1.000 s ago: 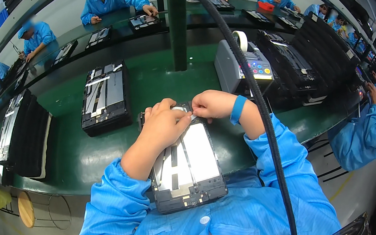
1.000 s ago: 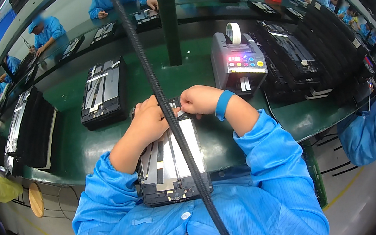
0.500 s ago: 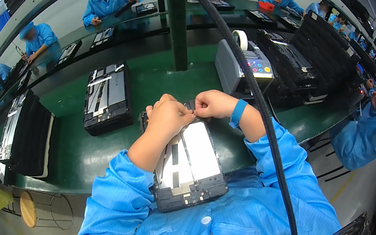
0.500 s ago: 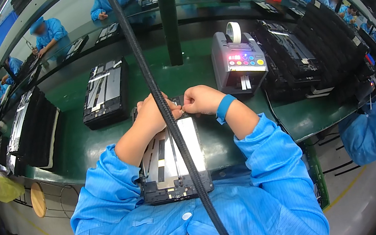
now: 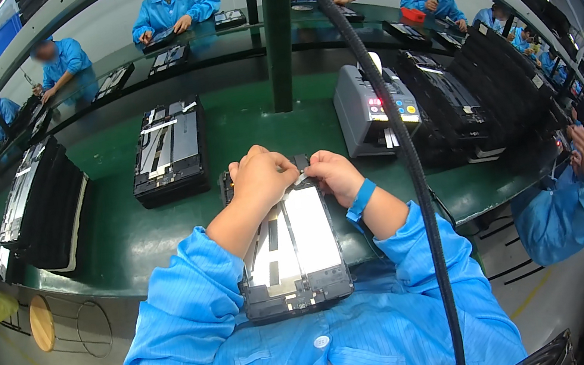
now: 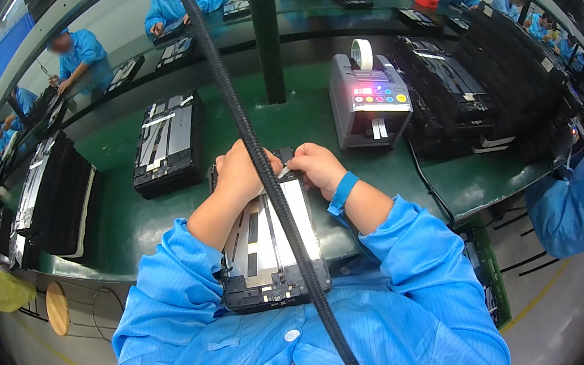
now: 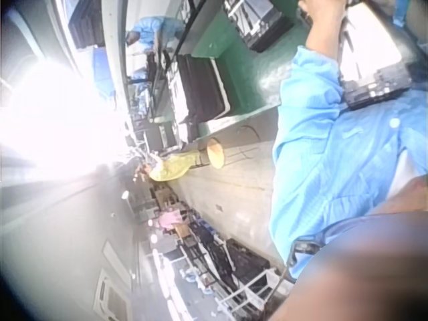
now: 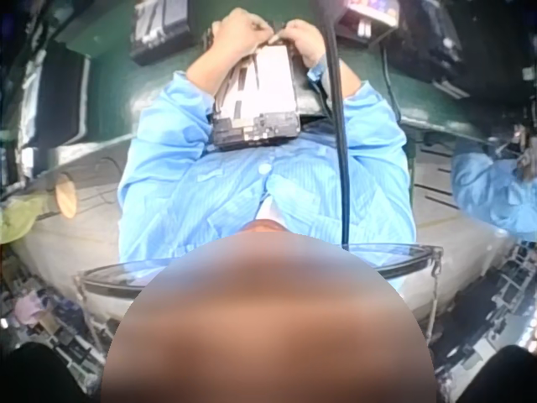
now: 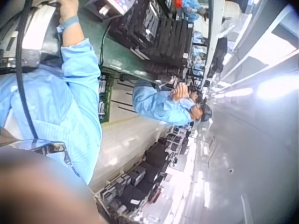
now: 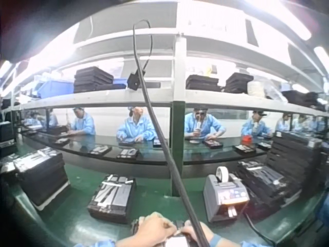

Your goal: The person assembles electronic components on a factory line, using a white plastic tool to press and secure parts on a rectangular device. They repeatedly handle the device, applying pressure to specific areas, and move the finished units to a stack on the table.

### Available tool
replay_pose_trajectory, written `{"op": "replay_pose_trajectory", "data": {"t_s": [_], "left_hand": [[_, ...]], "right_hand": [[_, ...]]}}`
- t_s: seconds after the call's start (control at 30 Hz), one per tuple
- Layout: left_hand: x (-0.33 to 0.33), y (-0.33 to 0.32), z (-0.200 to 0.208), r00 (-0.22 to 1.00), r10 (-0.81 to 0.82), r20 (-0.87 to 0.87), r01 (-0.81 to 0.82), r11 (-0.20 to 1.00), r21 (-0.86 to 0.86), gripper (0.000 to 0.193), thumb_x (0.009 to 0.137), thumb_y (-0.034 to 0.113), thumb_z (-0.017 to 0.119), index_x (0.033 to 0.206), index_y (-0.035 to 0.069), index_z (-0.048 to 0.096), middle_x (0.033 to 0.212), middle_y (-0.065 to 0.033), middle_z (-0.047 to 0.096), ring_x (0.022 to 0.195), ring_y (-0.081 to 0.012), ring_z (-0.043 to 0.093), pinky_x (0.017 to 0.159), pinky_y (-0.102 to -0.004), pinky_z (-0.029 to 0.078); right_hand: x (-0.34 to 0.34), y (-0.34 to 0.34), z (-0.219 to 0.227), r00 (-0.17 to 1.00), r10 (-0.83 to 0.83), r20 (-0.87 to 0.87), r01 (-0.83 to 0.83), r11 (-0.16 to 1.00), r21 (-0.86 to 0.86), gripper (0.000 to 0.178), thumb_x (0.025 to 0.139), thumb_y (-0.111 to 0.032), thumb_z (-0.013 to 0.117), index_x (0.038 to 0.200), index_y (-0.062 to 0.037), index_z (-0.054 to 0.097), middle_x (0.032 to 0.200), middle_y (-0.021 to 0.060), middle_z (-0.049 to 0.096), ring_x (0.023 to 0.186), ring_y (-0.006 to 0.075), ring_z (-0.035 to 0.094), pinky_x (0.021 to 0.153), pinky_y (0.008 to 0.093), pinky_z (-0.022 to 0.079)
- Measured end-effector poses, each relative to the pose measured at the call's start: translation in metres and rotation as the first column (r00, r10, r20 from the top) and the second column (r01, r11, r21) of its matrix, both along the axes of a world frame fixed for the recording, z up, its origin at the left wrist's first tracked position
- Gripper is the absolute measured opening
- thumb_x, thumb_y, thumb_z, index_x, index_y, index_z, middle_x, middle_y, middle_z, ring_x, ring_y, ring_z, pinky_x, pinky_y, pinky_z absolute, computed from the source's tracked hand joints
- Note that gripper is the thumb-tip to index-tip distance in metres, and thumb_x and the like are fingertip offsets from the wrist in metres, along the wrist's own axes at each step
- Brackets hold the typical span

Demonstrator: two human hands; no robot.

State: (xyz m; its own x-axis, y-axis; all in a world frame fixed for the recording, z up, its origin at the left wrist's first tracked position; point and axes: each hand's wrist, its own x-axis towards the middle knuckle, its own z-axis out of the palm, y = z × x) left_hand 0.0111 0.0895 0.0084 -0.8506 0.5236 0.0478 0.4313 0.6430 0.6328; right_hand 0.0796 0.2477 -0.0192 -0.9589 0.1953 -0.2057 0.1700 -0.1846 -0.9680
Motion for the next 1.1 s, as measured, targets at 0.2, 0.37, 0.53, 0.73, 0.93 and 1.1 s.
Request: {"op": "replay_pose_trajectory", "data": {"t_s": [0.2, 0.37, 0.53, 0.73, 0.93, 1.1], "left_hand": [[0.009, -0.002, 0.008, 0.996, 0.006, -0.085, -0.006, 1.0, -0.003, 0.016, 0.08, 0.026, 0.066, 0.089, 0.014, 0.073, 0.103, -0.0097, 0.058, 0.114, -0.0325, 0.05, 0.106, -0.0539, 0.025], [0.034, -0.058, 0.015, 0.918, -0.069, -0.391, 0.106, 0.992, 0.072, 0.031, 0.084, 0.023, 0.062, 0.111, 0.007, 0.064, 0.128, -0.0185, 0.052, 0.136, -0.0431, 0.029, 0.11, -0.0553, 0.022], [0.088, -0.152, -0.029, 0.993, -0.053, 0.106, 0.001, 0.898, 0.44, 0.063, 0.09, 0.018, 0.057, 0.141, -0.008, 0.029, 0.146, -0.021, 0.033, 0.139, -0.0313, 0.028, 0.113, -0.0399, 0.021], [0.13, -0.138, -0.042, 0.942, -0.302, 0.146, 0.157, 0.782, 0.603, 0.094, 0.093, 0.047, 0.049, 0.144, -0.012, -0.004, 0.154, -0.0281, 0.003, 0.144, -0.0353, 0.003, 0.115, -0.0406, 0.007], [0.098, -0.133, 0.004, 0.932, -0.352, 0.09, 0.163, 0.627, 0.761, 0.1, 0.091, 0.055, 0.05, 0.145, -0.011, -0.003, 0.153, -0.025, 0.01, 0.143, -0.032, 0.012, 0.115, -0.0397, 0.012], [0.019, -0.147, 0.058, 0.962, -0.274, -0.002, 0.156, 0.542, 0.826, 0.087, 0.093, 0.049, 0.05, 0.147, -0.007, 0.01, 0.15, -0.0201, 0.026, 0.138, -0.0256, 0.029, 0.112, -0.0352, 0.022]], "right_hand": [[-0.015, 0.001, -0.025, 0.995, -0.044, -0.088, 0.057, 0.987, 0.15, 0.013, 0.08, -0.009, 0.062, 0.082, -0.0091, 0.049, 0.07, 0.0003, 0.051, 0.061, 0.0115, 0.05, 0.053, 0.0276, 0.041], [0.017, 0.006, -0.016, 0.999, -0.052, 0.004, 0.052, 0.998, -0.039, 0.012, 0.089, -0.013, 0.055, 0.097, -0.0055, 0.05, 0.078, 0.0022, 0.054, 0.067, 0.0119, 0.051, 0.06, 0.0269, 0.043], [0.107, -0.028, -0.012, 0.986, 0.058, -0.155, -0.042, 0.993, 0.107, 0.048, 0.092, -0.016, 0.055, 0.134, 0.0036, 0.042, 0.131, 0.0176, 0.05, 0.123, 0.0252, 0.046, 0.106, 0.0354, 0.035], [0.132, -0.048, -0.016, 0.954, 0.211, -0.212, -0.104, 0.898, 0.428, 0.084, 0.091, -0.03, 0.057, 0.149, 0.0044, 0.006, 0.152, 0.0188, 0.021, 0.139, 0.0255, 0.025, 0.111, 0.0353, 0.025], [0.103, -0.068, 0.057, 0.906, 0.161, -0.391, -0.149, 0.987, 0.06, 0.088, 0.089, -0.025, 0.058, 0.149, 0.0051, 0.001, 0.153, 0.0172, 0.021, 0.14, 0.0243, 0.024, 0.113, 0.0345, 0.019], [0.013, -0.076, 0.093, 0.822, 0.295, -0.488, -0.291, 0.953, 0.086, 0.081, 0.085, -0.012, 0.051, 0.147, 0.0084, 0.004, 0.151, 0.0186, 0.025, 0.139, 0.0236, 0.027, 0.113, 0.0322, 0.018]]}}
